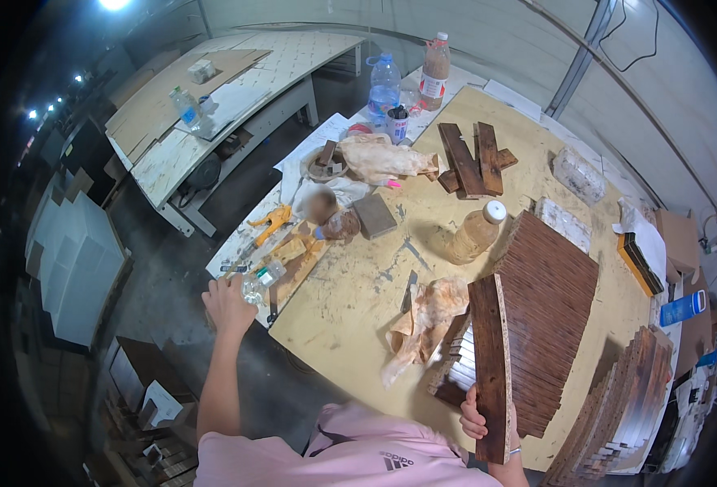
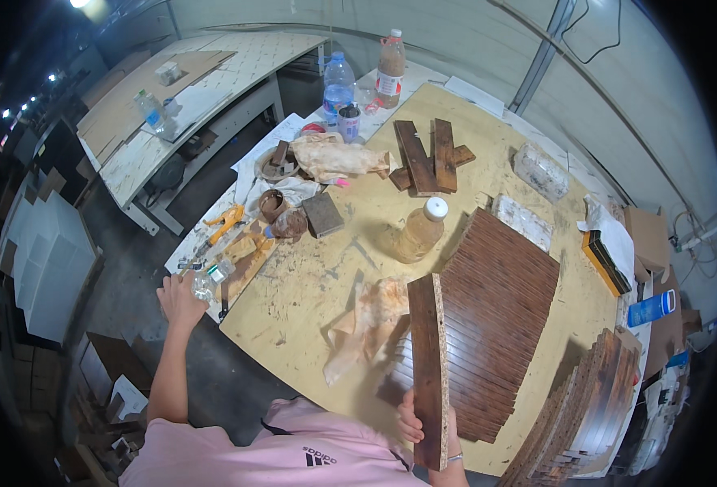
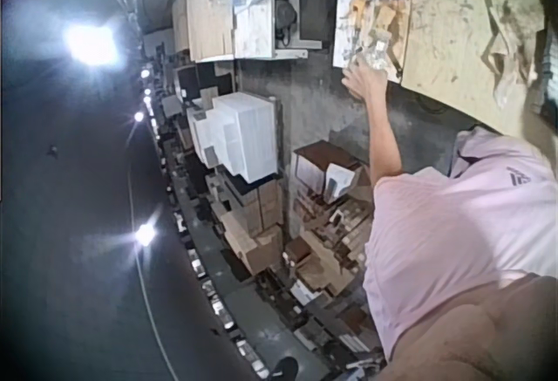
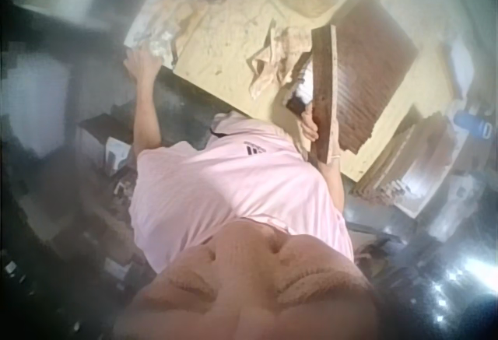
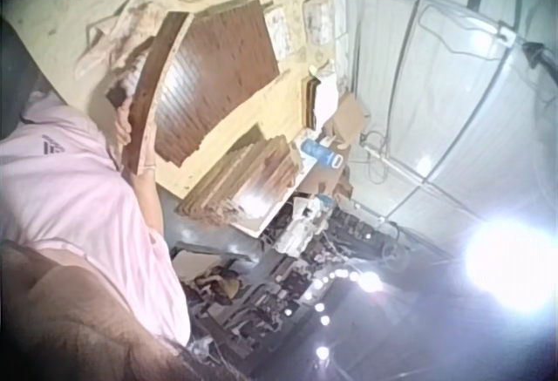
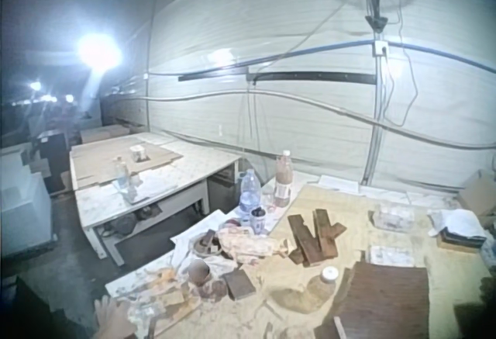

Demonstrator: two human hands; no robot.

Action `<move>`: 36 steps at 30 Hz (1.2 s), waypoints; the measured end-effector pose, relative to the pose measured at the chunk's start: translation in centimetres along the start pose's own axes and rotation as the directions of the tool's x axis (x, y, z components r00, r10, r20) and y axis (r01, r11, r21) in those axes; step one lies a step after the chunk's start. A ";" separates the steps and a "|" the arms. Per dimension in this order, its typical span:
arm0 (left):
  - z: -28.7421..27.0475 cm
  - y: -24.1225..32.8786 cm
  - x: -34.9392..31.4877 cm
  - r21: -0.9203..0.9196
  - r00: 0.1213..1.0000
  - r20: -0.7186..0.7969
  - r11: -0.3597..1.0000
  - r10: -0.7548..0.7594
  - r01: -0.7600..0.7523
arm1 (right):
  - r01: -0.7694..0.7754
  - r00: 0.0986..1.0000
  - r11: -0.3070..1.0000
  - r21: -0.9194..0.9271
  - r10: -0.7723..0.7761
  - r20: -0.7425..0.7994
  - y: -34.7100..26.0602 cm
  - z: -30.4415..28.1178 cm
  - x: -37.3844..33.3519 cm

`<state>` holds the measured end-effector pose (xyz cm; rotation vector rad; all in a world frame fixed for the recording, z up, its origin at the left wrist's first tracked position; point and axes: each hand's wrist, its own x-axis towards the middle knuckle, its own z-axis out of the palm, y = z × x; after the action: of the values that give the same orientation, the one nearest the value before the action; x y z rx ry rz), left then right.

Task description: The person applies a liquid from a bottle to a cloth and uses it to wipe and polish individual wooden planks, placing them on a stack when finished.

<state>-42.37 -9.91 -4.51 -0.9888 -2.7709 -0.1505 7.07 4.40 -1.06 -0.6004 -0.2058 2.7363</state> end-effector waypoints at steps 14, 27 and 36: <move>-0.8 1.7 1.5 0.021 0.994 -0.086 0.998 0.060 -0.058 | -0.025 0.998 0.999 -0.032 0.023 -0.059 0.1 1.4 -0.4; 0.2 3.4 3.4 0.030 0.994 -0.079 0.996 0.082 -0.080 | -0.030 0.996 0.999 -0.032 0.027 -0.090 -0.2 1.5 -0.2; -1.5 4.9 5.3 -0.702 0.982 0.180 0.708 0.061 0.085 | 0.021 0.982 0.998 -0.067 -0.033 -0.184 -0.3 2.1 -0.7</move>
<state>-43.04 -3.14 -1.74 -1.1761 -2.9197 -1.2790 6.81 4.26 1.16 -0.8585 -0.2558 2.6360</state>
